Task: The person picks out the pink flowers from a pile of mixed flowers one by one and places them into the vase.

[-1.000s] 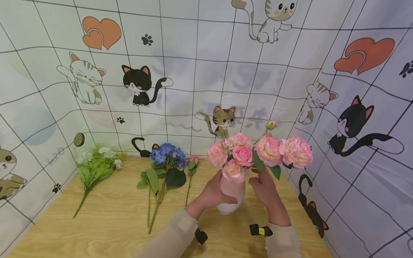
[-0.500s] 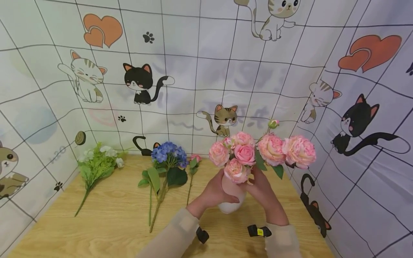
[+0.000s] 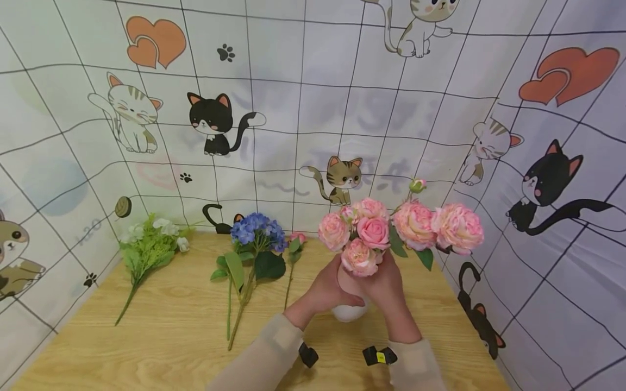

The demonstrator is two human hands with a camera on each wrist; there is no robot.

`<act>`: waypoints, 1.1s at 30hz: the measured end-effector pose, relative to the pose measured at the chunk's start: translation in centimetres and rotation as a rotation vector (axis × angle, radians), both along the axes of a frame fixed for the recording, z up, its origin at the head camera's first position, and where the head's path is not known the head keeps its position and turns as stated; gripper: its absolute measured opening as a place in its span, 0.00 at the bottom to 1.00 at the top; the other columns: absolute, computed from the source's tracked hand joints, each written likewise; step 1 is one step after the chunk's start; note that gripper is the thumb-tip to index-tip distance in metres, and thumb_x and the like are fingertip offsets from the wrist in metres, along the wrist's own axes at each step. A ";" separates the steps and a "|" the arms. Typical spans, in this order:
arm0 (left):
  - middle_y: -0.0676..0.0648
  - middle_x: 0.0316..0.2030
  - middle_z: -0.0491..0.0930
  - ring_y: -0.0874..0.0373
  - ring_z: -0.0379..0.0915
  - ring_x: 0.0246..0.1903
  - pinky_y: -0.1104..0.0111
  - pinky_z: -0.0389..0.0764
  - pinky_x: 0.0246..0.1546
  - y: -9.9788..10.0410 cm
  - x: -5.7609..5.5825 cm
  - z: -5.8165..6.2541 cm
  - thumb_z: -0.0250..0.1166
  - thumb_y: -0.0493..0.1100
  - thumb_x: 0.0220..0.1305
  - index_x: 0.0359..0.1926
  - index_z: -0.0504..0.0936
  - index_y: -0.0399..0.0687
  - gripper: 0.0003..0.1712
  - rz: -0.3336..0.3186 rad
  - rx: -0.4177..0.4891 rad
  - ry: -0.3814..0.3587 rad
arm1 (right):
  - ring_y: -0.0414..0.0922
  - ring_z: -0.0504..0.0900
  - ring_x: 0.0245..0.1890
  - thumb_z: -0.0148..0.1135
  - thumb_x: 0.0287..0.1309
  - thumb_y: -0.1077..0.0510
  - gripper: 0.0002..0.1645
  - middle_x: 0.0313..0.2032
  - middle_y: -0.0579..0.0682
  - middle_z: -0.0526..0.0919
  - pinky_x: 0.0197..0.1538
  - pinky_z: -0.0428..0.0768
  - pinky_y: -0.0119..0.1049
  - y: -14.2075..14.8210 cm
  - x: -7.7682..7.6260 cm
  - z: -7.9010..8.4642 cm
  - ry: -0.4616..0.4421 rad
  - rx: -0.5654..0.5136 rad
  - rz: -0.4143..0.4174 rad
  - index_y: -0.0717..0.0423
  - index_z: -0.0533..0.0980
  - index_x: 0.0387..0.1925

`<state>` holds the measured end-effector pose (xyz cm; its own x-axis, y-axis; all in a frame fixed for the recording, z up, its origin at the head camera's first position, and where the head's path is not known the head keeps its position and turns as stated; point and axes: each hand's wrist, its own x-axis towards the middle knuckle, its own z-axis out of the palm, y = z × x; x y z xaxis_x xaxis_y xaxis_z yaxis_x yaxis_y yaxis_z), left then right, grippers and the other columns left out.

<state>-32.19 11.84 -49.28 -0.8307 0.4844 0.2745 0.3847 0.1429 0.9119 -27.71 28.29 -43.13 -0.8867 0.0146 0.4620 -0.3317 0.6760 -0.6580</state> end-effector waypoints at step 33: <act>0.62 0.71 0.72 0.63 0.75 0.64 0.61 0.78 0.65 0.1 0.1 0.1 0.90 0.51 0.42 0.79 0.57 0.80 0.69 -0.012 -0.006 0.002 | 0.62 0.78 0.67 0.81 0.56 0.44 0.54 0.68 0.60 0.76 0.62 0.79 0.67 -1.6 0.1 -0.3 0.049 0.067 -0.102 0.56 0.63 0.76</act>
